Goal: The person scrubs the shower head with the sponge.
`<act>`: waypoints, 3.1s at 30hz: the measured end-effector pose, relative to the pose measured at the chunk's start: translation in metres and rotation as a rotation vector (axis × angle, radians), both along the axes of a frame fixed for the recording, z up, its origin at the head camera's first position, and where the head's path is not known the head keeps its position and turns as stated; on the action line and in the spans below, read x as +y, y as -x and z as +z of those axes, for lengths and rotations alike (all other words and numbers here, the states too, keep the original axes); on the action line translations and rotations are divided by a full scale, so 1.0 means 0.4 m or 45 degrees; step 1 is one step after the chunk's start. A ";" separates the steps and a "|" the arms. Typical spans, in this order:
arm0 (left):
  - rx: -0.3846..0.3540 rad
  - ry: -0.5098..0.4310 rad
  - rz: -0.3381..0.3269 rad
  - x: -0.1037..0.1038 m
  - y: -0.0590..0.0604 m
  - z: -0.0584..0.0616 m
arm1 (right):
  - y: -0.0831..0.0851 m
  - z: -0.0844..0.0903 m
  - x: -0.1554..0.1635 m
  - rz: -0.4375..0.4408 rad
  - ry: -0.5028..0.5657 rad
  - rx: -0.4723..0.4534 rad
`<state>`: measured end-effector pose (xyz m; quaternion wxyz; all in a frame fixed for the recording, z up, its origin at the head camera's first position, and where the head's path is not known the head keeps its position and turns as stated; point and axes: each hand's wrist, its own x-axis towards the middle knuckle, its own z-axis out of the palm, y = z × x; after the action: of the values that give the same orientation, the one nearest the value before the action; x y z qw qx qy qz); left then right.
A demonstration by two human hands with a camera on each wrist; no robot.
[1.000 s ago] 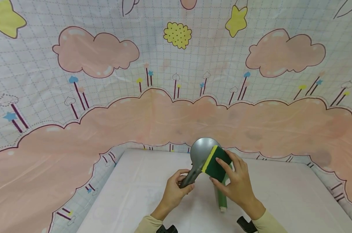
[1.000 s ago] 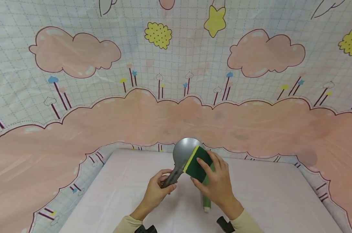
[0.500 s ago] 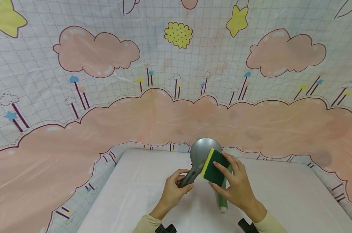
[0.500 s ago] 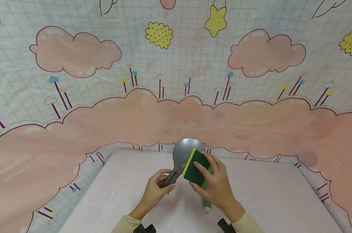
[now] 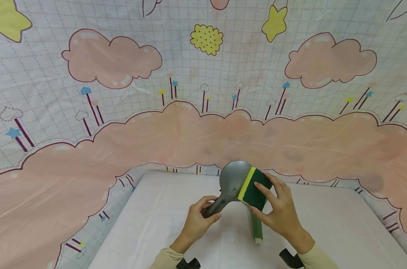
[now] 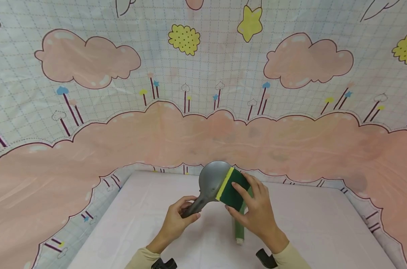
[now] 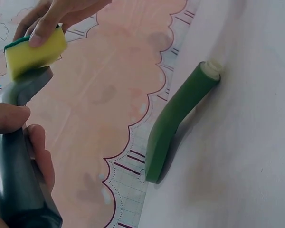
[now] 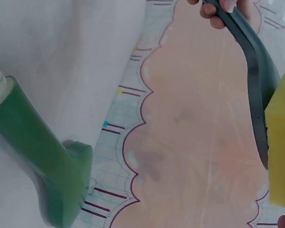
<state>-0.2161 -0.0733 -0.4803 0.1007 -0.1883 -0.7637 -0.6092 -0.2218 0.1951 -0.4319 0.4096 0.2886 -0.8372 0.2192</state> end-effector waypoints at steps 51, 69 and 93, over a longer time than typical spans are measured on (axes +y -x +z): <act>0.290 0.164 0.110 -0.016 -0.005 -0.007 | -0.003 -0.003 -0.003 0.010 0.071 -0.136; 0.339 0.212 0.182 -0.019 0.010 -0.016 | 0.031 -0.012 0.001 -0.050 0.148 -0.191; 0.315 0.239 0.187 -0.020 0.004 -0.010 | 0.029 -0.002 -0.018 0.020 0.130 -0.071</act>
<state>-0.2177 -0.0814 -0.4844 0.2201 -0.2143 -0.8108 -0.4982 -0.2335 0.1878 -0.4329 0.3985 0.2675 -0.8337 0.2729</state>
